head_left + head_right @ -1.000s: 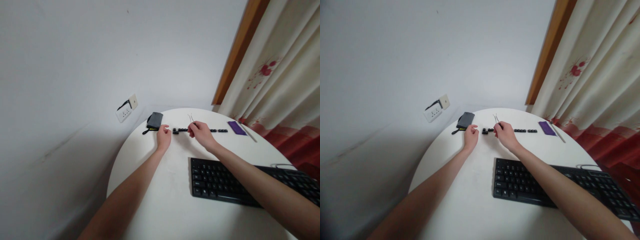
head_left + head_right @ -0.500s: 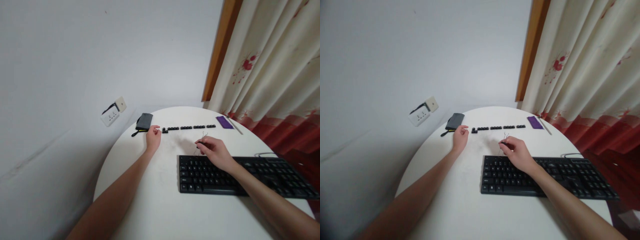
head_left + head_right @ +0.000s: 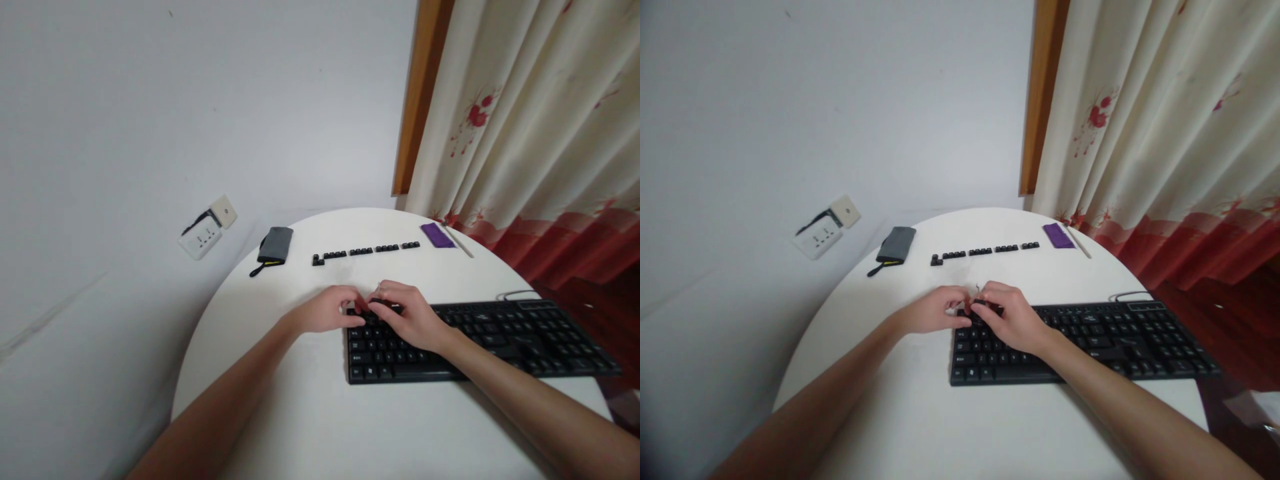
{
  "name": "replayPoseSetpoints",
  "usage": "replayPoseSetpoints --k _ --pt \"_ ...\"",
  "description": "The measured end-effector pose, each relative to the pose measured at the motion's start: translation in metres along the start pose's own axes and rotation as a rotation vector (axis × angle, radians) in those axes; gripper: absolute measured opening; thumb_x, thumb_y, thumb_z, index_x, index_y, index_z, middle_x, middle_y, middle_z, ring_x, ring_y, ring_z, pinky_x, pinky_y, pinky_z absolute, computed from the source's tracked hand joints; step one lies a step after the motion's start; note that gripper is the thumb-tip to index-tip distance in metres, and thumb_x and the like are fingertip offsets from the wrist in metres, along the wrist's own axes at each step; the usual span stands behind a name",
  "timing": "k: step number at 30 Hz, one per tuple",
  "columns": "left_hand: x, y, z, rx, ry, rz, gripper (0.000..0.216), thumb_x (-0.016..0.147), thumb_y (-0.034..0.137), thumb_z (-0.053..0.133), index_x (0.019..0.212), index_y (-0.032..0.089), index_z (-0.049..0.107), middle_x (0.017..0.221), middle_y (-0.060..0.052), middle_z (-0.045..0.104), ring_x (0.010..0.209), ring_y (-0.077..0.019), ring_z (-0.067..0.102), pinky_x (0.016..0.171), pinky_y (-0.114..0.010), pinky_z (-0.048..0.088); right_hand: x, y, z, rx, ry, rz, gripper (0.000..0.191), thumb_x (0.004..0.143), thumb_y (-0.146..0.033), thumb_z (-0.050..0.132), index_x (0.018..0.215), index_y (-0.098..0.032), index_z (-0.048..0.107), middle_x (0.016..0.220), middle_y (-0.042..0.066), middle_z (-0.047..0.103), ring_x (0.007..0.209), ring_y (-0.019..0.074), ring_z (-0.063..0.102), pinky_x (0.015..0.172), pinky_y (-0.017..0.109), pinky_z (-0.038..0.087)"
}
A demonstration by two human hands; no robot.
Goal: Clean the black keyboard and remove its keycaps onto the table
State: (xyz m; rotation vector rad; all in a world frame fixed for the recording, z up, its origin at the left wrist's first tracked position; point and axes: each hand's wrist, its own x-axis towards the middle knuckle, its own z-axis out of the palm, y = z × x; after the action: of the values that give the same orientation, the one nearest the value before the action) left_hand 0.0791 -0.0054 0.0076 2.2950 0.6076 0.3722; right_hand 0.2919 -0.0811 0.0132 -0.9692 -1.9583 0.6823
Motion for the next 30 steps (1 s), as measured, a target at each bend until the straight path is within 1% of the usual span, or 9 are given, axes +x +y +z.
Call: replayPoseSetpoints --k 3,7,12,14,18,22,25,30 --pt "0.0 0.003 0.001 0.042 -0.051 0.023 0.02 0.078 0.033 0.074 0.084 0.017 0.066 0.087 -0.002 0.063 0.083 -0.016 0.058 0.076 -0.026 0.044 0.0 0.0 0.0 0.006 -0.029 -0.005 0.019 0.096 -0.027 0.053 0.09 -0.019 0.07 0.081 0.004 0.061 0.077 0.016 0.058 0.072 0.03 0.046" --pt "0.001 0.014 0.007 0.154 -0.017 -0.004 0.019 0.078 0.033 0.074 0.081 0.017 0.064 0.085 -0.001 0.06 0.079 -0.016 0.057 0.073 -0.026 0.044 0.0 0.004 -0.001 0.016 -0.058 -0.005 0.019 0.096 -0.028 0.053 0.09 -0.019 0.07 0.082 0.004 0.062 0.079 0.0166 0.059 0.074 0.031 0.046" --pt "0.002 0.022 0.016 0.244 0.022 -0.05 0.013 0.081 0.029 0.067 0.078 0.018 0.062 0.082 -0.001 0.06 0.075 -0.0159 0.057 0.069 -0.027 0.043 0.0 0.009 -0.001 0.012 -0.06 0.007 0.019 0.096 -0.027 0.053 0.088 -0.019 0.069 0.081 0.004 0.062 0.079 0.0168 0.059 0.075 0.031 0.046" --pt "0.003 0.021 0.018 0.256 0.032 -0.058 0.015 0.082 0.03 0.066 0.076 0.018 0.062 0.083 -0.002 0.061 0.076 -0.0166 0.058 0.071 -0.027 0.044 -0.001 0.01 0.0 0.006 -0.083 0.003 0.019 0.096 -0.026 0.052 0.089 -0.019 0.069 0.083 0.004 0.062 0.08 0.0169 0.059 0.076 0.031 0.046" --pt "0.004 0.021 0.018 0.242 0.03 -0.089 0.015 0.083 0.032 0.065 0.078 0.018 0.064 0.087 -0.003 0.064 0.081 -0.018 0.059 0.075 -0.028 0.045 -0.002 0.01 0.001 -0.031 -0.127 -0.027 0.019 0.097 -0.027 0.05 0.091 -0.019 0.067 0.086 0.005 0.063 0.082 0.0172 0.059 0.077 0.031 0.046" --pt "0.004 0.022 0.018 0.232 0.025 -0.11 0.015 0.082 0.033 0.066 0.079 0.018 0.066 0.087 -0.004 0.065 0.081 -0.0186 0.06 0.076 -0.028 0.046 -0.003 0.012 0.004 -0.103 -0.133 -0.03 0.021 0.098 -0.028 0.048 0.086 -0.018 0.062 0.081 0.004 0.061 0.076 0.0164 0.057 0.073 0.03 0.045" --pt "0.004 0.021 0.019 0.23 0.045 -0.098 0.014 0.082 0.032 0.066 0.08 0.018 0.066 0.086 -0.004 0.065 0.079 -0.0185 0.06 0.074 -0.029 0.045 -0.003 0.014 0.008 -0.155 -0.106 0.009 0.024 0.098 -0.029 0.046 0.082 -0.018 0.059 0.078 0.003 0.061 0.074 0.0161 0.056 0.071 0.029 0.044" --pt "0.004 0.018 0.022 0.183 0.081 -0.109 0.014 0.08 0.031 0.068 0.078 0.018 0.062 0.078 0.0 0.062 0.069 -0.0151 0.056 0.063 -0.026 0.042 -0.001 0.021 0.011 -0.182 -0.031 0.146 0.03 0.099 -0.034 0.044 0.076 -0.018 0.057 0.07 0.002 0.06 0.066 0.0156 0.055 0.064 0.028 0.041"
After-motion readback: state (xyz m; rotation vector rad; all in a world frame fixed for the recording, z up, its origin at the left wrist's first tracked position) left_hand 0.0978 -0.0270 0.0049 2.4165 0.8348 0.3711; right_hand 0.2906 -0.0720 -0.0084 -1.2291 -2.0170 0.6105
